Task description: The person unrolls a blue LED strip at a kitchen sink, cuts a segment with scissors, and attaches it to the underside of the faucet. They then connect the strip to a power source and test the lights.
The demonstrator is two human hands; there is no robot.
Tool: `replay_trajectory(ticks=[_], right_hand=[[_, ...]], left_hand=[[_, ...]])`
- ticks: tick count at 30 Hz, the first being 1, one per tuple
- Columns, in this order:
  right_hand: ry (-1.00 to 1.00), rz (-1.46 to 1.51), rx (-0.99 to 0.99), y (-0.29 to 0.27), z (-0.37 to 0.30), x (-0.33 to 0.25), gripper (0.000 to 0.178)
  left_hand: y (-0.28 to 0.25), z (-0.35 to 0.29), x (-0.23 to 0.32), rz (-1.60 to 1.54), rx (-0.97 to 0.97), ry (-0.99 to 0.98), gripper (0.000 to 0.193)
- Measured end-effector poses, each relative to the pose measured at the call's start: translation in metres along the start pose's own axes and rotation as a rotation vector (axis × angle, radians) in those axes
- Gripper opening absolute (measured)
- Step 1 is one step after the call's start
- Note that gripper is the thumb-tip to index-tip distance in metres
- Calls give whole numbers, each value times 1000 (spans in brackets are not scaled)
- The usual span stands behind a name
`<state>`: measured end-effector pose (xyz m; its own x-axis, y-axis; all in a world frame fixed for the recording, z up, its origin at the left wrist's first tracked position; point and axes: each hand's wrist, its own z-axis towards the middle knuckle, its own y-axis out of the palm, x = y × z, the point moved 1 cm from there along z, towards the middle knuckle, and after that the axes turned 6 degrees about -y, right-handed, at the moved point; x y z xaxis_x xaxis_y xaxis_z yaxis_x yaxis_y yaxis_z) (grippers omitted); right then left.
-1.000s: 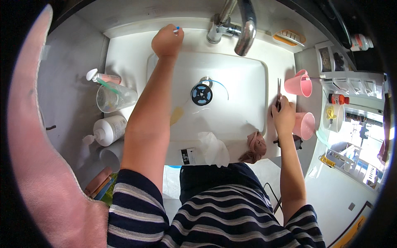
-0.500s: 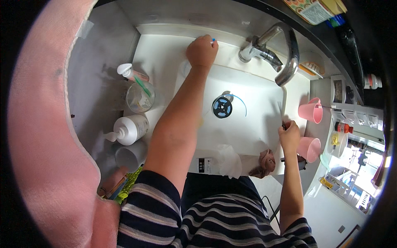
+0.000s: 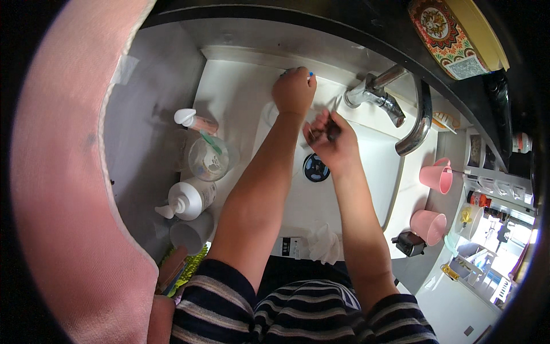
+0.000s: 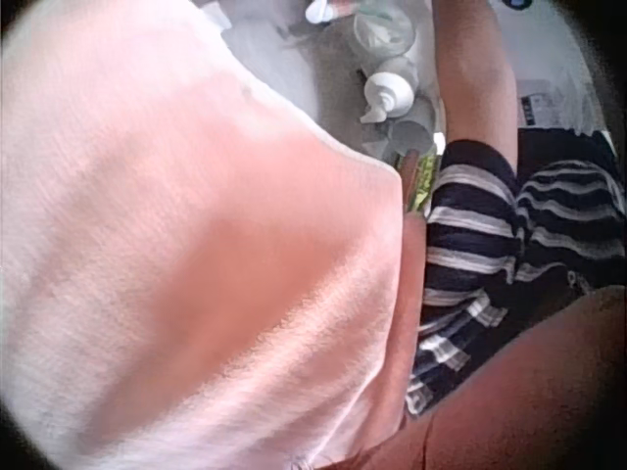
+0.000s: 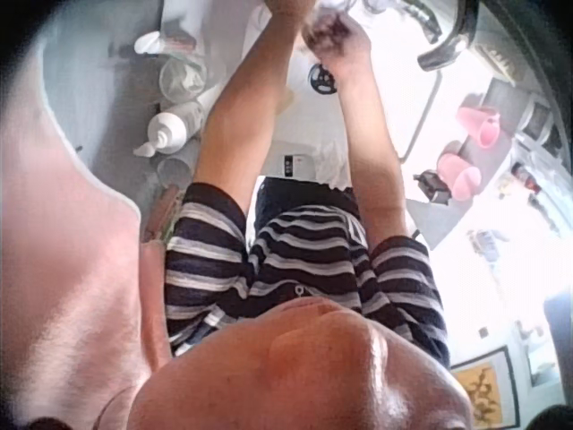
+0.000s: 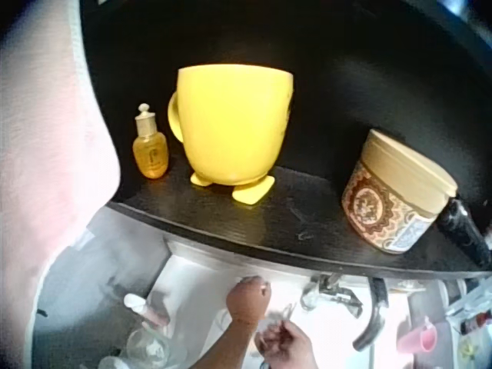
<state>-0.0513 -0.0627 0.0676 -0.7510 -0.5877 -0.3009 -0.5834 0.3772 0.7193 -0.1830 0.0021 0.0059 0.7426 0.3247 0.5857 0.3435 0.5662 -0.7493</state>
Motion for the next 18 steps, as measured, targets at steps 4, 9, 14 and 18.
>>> replay_trajectory(ticks=[4, 9, 14, 18], right_hand=[[-53, 242, -87, 21, 48, 11, 24], [-266, 186, 267, 62, 79, 19, 23], [-202, 234, 265, 65, 73, 13, 26], [-262, 146, 216, 68, 71, 13, 32]], left_hand=[[8, 2, 2, 28, -162, -57, 29], [21, -1, -15, -258, -1, 9, 20], [34, -6, -21, -849, -45, -80, 22], [36, -6, -30, -1027, -52, -70, 19]])
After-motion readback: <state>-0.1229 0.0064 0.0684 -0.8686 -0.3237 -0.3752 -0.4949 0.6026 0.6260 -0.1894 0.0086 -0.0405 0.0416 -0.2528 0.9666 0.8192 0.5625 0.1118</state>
